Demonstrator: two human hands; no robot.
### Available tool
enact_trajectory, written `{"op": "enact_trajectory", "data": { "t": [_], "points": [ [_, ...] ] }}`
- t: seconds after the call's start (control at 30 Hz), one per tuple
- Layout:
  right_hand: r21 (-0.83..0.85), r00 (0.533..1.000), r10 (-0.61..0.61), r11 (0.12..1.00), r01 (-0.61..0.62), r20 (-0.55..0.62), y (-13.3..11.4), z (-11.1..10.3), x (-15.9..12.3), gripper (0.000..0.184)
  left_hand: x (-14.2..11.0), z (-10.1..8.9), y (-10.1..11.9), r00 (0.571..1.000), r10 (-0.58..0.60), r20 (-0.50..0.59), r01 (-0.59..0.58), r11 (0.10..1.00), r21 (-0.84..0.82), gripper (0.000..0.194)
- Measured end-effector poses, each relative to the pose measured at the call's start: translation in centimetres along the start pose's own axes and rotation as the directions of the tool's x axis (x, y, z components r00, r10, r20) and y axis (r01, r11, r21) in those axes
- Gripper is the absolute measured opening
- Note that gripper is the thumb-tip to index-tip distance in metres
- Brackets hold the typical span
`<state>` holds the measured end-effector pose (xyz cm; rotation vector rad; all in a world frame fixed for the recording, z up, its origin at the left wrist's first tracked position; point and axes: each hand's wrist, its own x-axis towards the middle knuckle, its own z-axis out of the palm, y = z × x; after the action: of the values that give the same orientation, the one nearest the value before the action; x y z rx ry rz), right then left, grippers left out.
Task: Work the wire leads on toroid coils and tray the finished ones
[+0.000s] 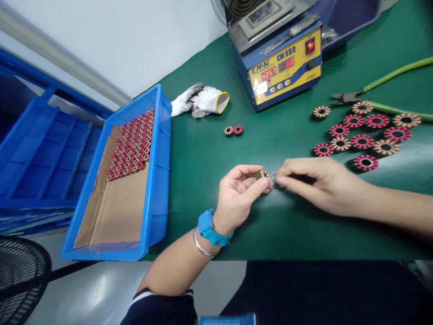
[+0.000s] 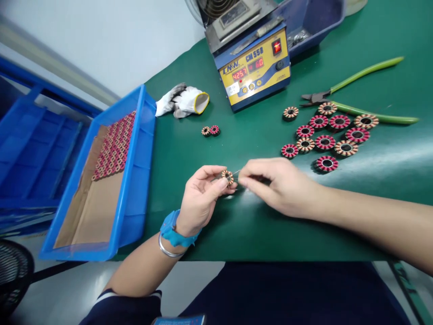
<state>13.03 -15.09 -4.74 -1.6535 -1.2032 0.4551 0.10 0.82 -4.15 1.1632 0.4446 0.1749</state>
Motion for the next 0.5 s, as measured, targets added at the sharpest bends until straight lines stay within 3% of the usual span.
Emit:
{"op": "enact_trajectory", "data": {
  "t": [0.13,0.2,0.27,0.37,0.5],
  "points": [
    [0.086,0.963,0.129,0.99,-0.111,-0.237,0.0,-1.1,-0.1,0.023,0.3,-0.3,-0.2,1.0,0.015,-0.011,-0.015,1.0,0.021,0.041],
    [0.041,0.973,0.088,0.996,-0.081,-0.214,0.2,-0.9,-0.2,0.021,0.4,-0.3,-0.4,0.999,0.033,-0.021,-0.033,0.999,0.019,0.041],
    [0.0,0.992,0.042,0.999,-0.043,-0.116,0.3,-0.5,-0.1,0.021,0.4,-0.3,-0.5,0.999,0.05,-0.018,-0.05,0.999,0.009,0.039],
    [0.049,0.998,0.061,0.997,-0.06,-0.006,0.3,-0.4,0.4,0.024,0.3,-0.3,-0.6,0.998,0.058,0.003,-0.058,0.998,0.015,0.036],
    [0.15,0.959,0.204,0.973,-0.176,-0.198,0.3,-1.5,0.6,0.032,0.2,-0.1,-0.7,0.989,0.15,0.0,-0.149,0.98,0.132,0.034]
  ]
}}
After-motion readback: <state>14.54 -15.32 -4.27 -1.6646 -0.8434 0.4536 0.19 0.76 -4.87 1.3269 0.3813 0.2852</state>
